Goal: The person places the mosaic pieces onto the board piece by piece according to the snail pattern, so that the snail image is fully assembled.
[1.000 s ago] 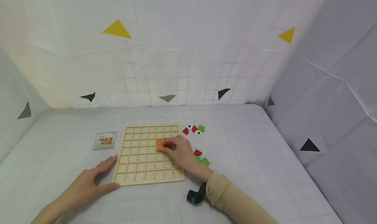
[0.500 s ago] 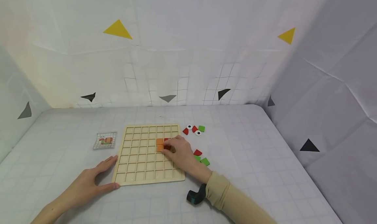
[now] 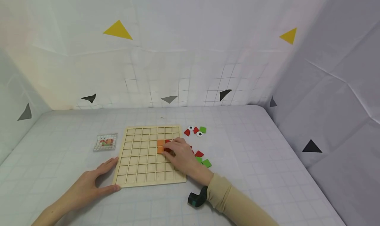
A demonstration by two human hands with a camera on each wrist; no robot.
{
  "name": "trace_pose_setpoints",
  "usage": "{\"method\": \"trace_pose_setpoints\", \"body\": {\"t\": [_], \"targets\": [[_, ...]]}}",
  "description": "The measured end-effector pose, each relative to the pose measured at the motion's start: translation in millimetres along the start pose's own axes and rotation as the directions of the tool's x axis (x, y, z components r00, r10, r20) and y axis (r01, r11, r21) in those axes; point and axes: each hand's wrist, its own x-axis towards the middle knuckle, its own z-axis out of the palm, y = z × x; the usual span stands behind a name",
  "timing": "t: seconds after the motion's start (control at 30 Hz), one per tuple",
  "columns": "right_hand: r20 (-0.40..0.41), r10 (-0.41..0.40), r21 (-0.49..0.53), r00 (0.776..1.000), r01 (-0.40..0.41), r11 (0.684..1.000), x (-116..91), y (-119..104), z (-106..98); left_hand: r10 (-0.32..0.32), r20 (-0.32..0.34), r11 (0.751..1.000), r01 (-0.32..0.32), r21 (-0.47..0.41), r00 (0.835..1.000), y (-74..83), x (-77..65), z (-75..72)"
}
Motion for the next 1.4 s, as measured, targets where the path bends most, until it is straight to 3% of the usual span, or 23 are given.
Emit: {"method": "trace_pose_setpoints", "body": {"t": [0.63,0.73,0.87,1.0,1.17,1.4], "targets": [[-0.013,-0.053,-0.029,0.998,0.053,0.998,1.3,1.1,-1.9,-0.001,-0.004,1.000,0.001,0.008,1.000,-1.2,0.3,0.1],[-0.030,-0.020,0.004,0.999,0.020,1.000,3.9,1.5,-6.0,-0.001,-0.001,1.000,0.001,0.005,1.000,-0.8,0.3,0.0],[-0.039,0.087,0.049,0.995,-0.085,0.995,7.6,8.2,-19.6,0.001,0.000,1.000,-0.001,-0.001,1.000,-0.4,0.4,0.2],[-0.016,0.240,0.073,0.971,-0.238,0.968,7.1,26.3,-37.9,-0.002,-0.001,1.000,0.002,0.001,1.000,-0.7,0.5,0.6],[0.008,0.411,0.069,0.912,-0.411,0.909,2.6,53.5,-57.2,-0.001,-0.003,1.000,0.001,0.009,1.000,-1.3,0.6,1.1],[0.020,0.537,0.028,0.844,-0.537,0.843,-4.7,77.8,-67.8,-0.001,-0.005,1.000,0.001,0.010,1.000,-1.2,0.3,1.4]]}}
